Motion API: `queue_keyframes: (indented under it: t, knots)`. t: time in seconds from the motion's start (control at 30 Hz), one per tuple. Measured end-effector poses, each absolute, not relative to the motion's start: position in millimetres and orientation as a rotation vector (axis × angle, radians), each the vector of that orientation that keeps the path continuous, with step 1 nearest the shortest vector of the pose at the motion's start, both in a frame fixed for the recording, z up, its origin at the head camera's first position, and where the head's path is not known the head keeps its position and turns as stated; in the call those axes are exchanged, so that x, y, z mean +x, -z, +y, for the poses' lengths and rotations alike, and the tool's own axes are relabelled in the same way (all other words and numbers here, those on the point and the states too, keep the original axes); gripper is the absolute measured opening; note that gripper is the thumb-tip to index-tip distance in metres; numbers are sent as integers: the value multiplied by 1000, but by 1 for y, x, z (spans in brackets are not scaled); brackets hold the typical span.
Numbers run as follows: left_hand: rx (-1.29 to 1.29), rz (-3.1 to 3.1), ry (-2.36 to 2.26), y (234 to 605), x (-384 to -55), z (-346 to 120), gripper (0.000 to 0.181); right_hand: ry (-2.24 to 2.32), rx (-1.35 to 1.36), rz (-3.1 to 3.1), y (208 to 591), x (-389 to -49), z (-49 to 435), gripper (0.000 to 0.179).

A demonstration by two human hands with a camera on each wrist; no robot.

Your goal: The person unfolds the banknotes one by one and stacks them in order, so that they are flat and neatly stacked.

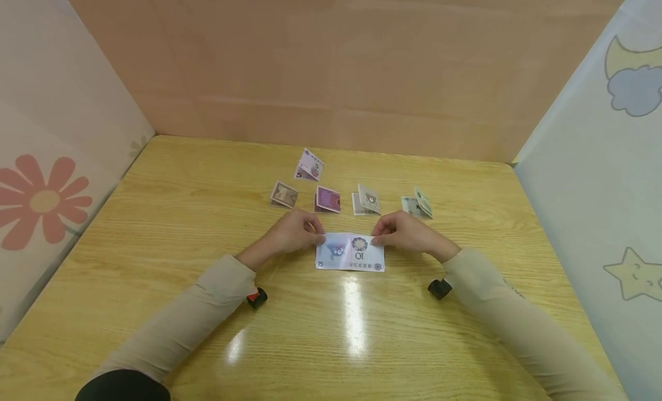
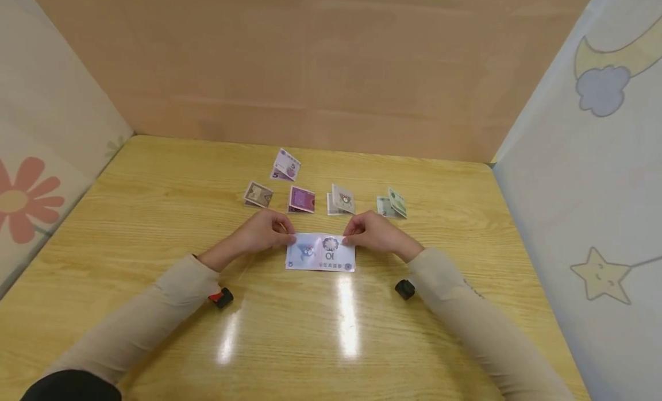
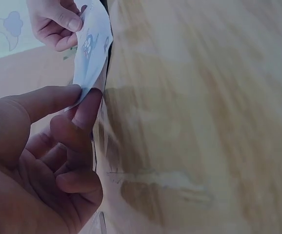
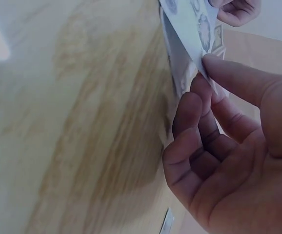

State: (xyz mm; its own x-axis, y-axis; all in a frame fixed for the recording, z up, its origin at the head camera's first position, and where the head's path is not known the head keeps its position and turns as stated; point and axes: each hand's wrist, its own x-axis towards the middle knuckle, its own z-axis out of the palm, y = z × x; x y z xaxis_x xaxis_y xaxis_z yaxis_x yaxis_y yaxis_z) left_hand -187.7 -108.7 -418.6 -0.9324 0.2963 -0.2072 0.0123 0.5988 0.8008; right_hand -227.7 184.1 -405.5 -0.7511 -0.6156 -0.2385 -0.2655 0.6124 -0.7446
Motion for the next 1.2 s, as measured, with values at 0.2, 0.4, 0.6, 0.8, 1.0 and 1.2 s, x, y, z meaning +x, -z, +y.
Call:
queue_keyframes:
  t: [0.2, 0.4, 0.6, 0.8, 1.0, 1.2]
  knots:
    - [258, 2546, -1201, 416, -186, -108, 7, 961, -681, 2382, 407, -227, 183, 9]
    - [237, 2563, -1178, 418, -188, -108, 7, 936, -657, 2411, 408, -227, 181, 9]
    - [228, 2577, -1191, 420, -189, -108, 6, 915, -637, 2447, 409, -227, 179, 9]
    - [218, 2584, -1192, 420, -189, -108, 6, 885, -640, 2500, 413, -228, 179, 10]
    - [195, 2594, -1182, 423, -191, -108, 7, 881, -620, 2528, 413, -226, 177, 12]
    - [184, 2612, -1155, 423, -191, -107, 9, 898, -594, 2527, 412, -225, 176, 11]
